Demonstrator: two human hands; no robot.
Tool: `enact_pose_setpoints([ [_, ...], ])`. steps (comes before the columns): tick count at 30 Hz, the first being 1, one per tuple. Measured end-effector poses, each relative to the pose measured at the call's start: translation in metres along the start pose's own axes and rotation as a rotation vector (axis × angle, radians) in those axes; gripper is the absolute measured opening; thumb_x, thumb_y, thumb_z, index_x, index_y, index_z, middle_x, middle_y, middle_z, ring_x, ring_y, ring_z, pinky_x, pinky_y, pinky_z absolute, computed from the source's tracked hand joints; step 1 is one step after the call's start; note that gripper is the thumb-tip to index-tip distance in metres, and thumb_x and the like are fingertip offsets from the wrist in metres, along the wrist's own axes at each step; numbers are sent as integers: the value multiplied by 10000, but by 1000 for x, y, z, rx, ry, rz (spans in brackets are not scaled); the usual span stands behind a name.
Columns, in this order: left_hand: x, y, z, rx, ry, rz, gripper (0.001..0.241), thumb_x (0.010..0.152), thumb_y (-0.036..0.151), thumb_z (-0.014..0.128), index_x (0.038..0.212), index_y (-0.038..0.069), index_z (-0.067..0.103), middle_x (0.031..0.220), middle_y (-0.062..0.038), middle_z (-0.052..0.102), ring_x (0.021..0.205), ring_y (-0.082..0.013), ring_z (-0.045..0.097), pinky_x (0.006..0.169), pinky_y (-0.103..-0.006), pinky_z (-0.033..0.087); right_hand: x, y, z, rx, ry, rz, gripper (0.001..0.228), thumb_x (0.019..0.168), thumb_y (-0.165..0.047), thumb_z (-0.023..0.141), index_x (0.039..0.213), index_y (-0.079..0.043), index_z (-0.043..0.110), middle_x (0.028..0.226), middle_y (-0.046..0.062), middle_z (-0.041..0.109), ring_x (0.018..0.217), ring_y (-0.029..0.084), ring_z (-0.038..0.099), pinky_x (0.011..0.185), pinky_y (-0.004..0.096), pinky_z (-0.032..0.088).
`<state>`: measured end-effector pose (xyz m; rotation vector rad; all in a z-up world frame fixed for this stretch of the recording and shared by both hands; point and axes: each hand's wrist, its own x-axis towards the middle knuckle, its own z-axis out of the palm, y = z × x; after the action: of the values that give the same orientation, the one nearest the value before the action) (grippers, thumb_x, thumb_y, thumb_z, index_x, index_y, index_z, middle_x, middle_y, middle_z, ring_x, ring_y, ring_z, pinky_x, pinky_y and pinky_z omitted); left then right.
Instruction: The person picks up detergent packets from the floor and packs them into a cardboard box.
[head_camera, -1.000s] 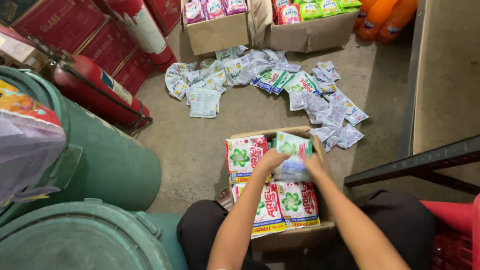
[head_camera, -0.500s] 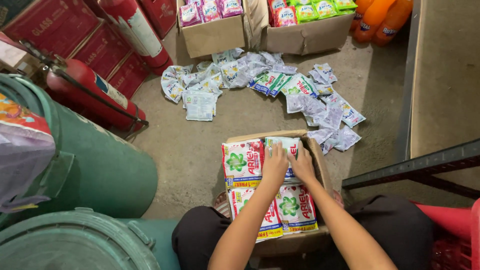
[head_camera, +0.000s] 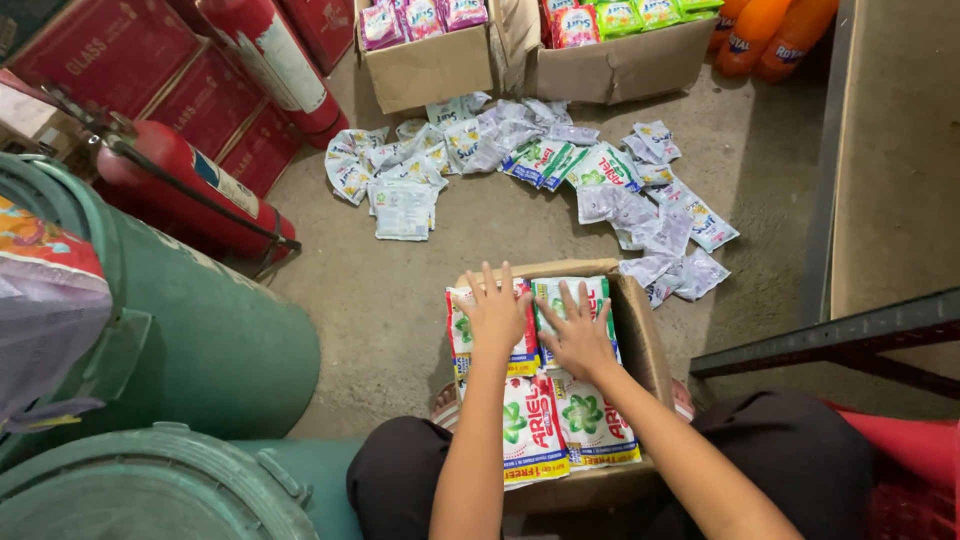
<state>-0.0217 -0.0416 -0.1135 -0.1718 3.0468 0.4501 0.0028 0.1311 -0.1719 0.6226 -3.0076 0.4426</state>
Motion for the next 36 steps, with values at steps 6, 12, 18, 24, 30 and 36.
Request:
enact_pose_setpoints([
  [6, -21, -3, 37, 20, 289, 69, 665, 973, 505, 527, 1545, 183, 418, 1648, -149, 308, 1527, -416, 201, 1140, -771, 59, 2, 3, -1, -104, -31, -134, 672, 948, -529, 509, 1570, -330, 351, 1687, 104, 178, 1548, 436, 74, 1115, 789, 82],
  [12, -26, -1, 32, 19, 380, 55, 615, 988, 473, 513, 1534, 191, 482, 1635, -124, 351, 1524, -377, 242, 1189, -703, 62, 8, 8, -6, -134, -66, -241, 714, 944, -526, 494, 1576, -230, 346, 1676, 86, 210, 1539, 403, 112, 1159, 729, 67],
  [18, -25, 2, 32, 3, 356, 41, 590, 982, 462, 510, 1513, 204, 498, 1627, -94, 367, 1516, -358, 270, 1199, -675, 92, 8, 9, -2, -222, -52, -284, 743, 929, -518, 495, 1565, -162, 350, 1674, 96, 231, 1542, 410, 132, 1163, 726, 80],
  [24, -27, 1, 33, 8, 383, 49, 578, 1003, 462, 510, 1516, 196, 504, 1611, -100, 400, 1508, -361, 290, 1207, -679, 109, 5, -5, -5, -253, -15, -194, 730, 937, -520, 501, 1571, -187, 356, 1668, 77, 249, 1531, 384, 152, 1092, 805, 133],
  [30, -24, -4, 55, -43, 397, 21, 531, 1036, 398, 480, 1520, 182, 515, 1614, -81, 422, 1524, -330, 300, 1222, -645, 118, 0, 5, 16, -219, 78, -190, 728, 914, -511, 535, 1558, -210, 377, 1652, 81, 274, 1520, 395, 190, 1083, 808, 149],
  [36, 2, 24, 52, -177, 465, 8, 698, 961, 411, 539, 1538, 41, 410, 1607, -189, 383, 1511, -357, 279, 1212, -630, 126, 32, 21, 6, -100, 38, -164, 775, 813, -452, 611, 1512, -156, 457, 1561, 121, 469, 1461, 393, 372, 1058, 714, 271],
])
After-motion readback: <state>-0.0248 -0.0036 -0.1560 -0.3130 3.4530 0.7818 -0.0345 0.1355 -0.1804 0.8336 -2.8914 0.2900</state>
